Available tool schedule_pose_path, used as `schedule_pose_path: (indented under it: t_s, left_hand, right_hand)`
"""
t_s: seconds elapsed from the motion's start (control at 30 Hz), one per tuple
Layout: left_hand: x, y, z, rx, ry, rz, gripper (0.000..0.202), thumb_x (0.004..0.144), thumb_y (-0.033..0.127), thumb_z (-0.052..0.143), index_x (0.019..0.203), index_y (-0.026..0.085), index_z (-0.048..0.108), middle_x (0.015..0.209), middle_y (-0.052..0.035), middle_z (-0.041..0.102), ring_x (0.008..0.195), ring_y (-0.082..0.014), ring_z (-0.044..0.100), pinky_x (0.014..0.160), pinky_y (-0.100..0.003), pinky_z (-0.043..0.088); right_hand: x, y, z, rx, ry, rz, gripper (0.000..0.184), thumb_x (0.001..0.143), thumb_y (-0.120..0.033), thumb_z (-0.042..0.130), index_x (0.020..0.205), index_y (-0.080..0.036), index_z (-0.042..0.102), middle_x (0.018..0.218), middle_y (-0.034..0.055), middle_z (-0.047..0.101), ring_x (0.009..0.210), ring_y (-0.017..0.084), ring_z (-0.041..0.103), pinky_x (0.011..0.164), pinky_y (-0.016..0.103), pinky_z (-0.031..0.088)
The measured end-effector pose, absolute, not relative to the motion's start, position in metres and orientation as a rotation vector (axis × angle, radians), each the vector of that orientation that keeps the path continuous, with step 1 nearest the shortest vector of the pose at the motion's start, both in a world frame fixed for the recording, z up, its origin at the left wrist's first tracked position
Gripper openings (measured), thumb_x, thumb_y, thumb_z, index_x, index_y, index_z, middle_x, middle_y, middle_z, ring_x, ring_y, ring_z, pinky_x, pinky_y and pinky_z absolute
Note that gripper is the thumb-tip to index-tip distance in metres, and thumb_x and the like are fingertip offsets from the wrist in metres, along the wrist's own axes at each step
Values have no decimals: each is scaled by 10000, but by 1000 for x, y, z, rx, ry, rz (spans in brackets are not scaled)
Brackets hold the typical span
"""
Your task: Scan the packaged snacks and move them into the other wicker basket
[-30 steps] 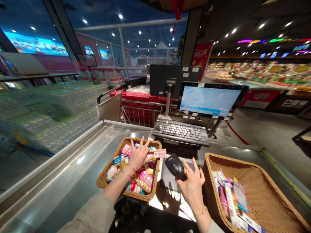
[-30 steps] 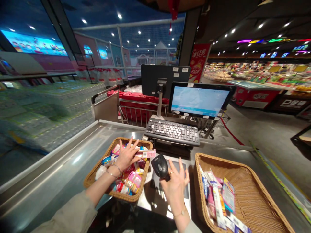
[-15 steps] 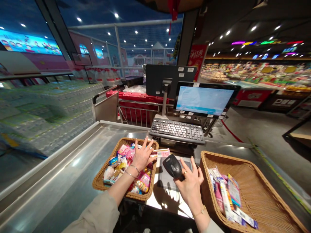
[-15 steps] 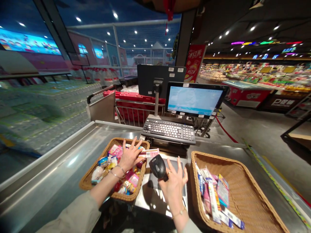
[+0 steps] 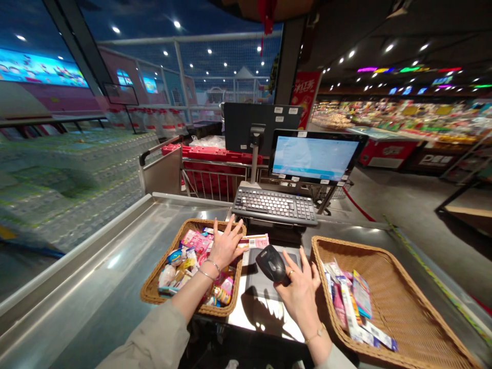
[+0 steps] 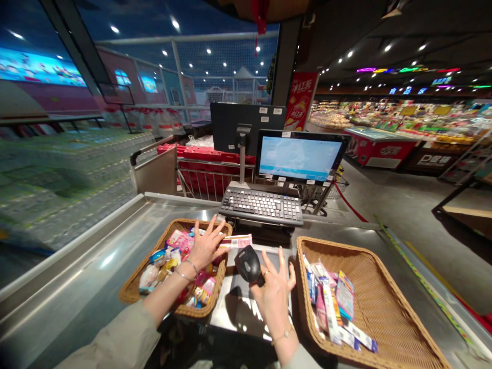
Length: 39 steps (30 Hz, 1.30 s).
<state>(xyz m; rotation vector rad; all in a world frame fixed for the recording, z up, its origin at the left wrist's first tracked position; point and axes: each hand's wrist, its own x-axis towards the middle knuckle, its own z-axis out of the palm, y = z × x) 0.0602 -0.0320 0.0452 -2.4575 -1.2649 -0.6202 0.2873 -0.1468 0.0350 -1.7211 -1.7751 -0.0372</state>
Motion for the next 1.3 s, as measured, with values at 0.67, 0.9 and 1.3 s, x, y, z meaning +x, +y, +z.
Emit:
schedule_pose_path:
  t_s: [0.67,0.9,1.3]
  left_hand:
    - [76,-26,47,-2500,-1231,-630,327,841,489,617,1058,256,696,1476,-88,463,1438,-379,266,1105,-761,-30]
    - [78,-28,49,-2493,-1238,-630,283,877,454,578,1045,255,689,1476,-73,465,1434,-361,284,1108,-757,-38]
    - [90,-30,52,-2500,-1181,-654,366,855,532,582,1072,255,680,1481,-81,457,1442,-353,270,1114,-744,-56]
  right_hand:
    - [297,-151,41,-1732,-1746,21,229,684,-203,557,852,-264,700,1301,-21,623,1429,327,249,1102,618,118]
    - [299,-154,40,-1738,-1743,0,208,698,-218,558,849,-250,698,1310,-1,617,1429,333,252,1108,622,113]
    - [307,-160,35,-1776,-1676,-83,244,693,-219,556,890,-256,697,1319,20,612,1420,336,269,1085,611,178]
